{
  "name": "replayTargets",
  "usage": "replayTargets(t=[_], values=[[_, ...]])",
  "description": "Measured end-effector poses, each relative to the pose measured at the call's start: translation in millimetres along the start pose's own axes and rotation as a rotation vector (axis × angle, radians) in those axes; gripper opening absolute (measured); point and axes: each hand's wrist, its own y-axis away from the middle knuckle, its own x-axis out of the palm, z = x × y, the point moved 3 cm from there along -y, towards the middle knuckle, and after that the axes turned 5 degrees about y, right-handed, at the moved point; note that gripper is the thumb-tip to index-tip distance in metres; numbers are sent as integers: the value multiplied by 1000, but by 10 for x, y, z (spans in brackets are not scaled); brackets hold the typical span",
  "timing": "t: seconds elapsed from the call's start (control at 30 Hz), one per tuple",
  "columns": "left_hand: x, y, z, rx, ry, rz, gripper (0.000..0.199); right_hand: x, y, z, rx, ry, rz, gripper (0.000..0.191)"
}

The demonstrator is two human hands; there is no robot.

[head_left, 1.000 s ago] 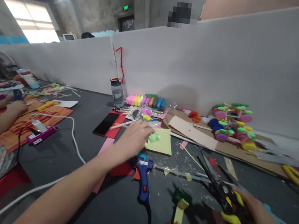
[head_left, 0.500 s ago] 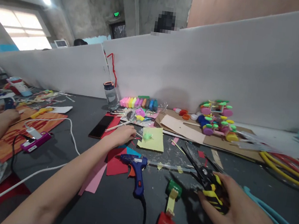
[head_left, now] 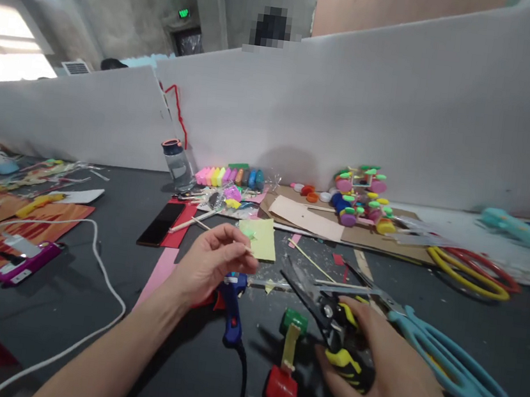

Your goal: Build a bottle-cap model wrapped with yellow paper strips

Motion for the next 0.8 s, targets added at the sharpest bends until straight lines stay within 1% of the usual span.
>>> replayTargets(t=[0.07, 0.13, 0.23, 0.37, 0.47, 0.7, 0.8], values=[[192, 139, 51, -47, 171, -19, 40, -4, 42, 83, -66, 19, -18, 36], [335, 247, 118, -115, 305, -19, 36, -8, 76, 138, -115, 42, -39, 38], [444, 351, 220, -198, 459, 10, 31, -10, 102, 174, -148, 26, -25, 38], [448, 400, 323, -256, 592, 73, 28, -2, 111, 194, -161, 6, 15, 36], [417, 406, 360, -282, 642, 114, 23, 12, 120, 214, -183, -4, 37, 36], [399, 428, 365, -316, 730, 219, 13, 11, 106, 257, -186, -80, 55, 32], [397, 435, 366, -319, 749, 240, 12, 15, 101, 258, -191, -79, 56, 29]])
